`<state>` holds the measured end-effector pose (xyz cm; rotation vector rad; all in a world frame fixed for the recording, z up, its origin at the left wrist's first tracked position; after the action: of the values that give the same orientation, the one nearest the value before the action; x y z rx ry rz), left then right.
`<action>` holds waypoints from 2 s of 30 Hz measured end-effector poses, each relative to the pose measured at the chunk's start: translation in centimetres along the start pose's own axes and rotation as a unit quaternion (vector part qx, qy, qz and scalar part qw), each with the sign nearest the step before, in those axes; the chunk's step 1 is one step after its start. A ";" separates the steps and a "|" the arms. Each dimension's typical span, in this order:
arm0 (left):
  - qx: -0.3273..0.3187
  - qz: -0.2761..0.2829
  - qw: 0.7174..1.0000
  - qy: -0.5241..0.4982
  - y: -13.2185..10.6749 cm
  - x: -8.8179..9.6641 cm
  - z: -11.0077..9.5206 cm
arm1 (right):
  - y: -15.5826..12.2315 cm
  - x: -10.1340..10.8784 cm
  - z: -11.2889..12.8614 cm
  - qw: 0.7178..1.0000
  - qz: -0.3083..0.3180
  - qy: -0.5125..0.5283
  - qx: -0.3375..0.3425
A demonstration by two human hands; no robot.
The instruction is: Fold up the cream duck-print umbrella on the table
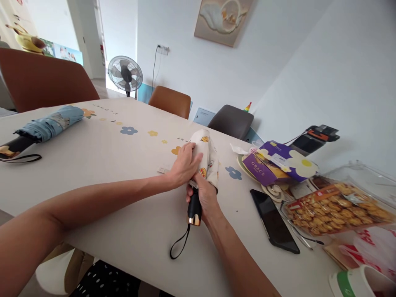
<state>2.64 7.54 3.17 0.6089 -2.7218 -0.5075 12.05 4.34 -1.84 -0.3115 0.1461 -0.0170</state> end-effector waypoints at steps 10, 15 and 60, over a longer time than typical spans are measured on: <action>0.273 0.152 0.916 -0.253 -0.6 -1.6 2.3 | -0.2 -1.0 -1.8 0.997 0.046 -0.064 -0.002; 0.423 0.158 0.817 -0.358 -0.9 -2.2 3.7 | -0.4 -1.1 -2.4 0.994 0.068 -0.089 -0.012; 0.388 -0.001 0.846 -0.366 4.7 2.2 7.0 | -1.6 -2.7 -3.6 0.979 0.159 -0.119 -0.038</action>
<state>-3.44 12.41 -0.74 0.6885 -3.6466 0.5523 8.91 1.85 -4.33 -0.3602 -0.0436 0.3424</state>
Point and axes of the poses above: each hand's wrist, its own y-axis towards the middle knuckle, its own x-axis out of the back of the hand, z = x × y, the point moved 7 cm from there along y, towards the middle knuckle, and after that the axes turned 10 degrees about -z, right-handed, at the moved point
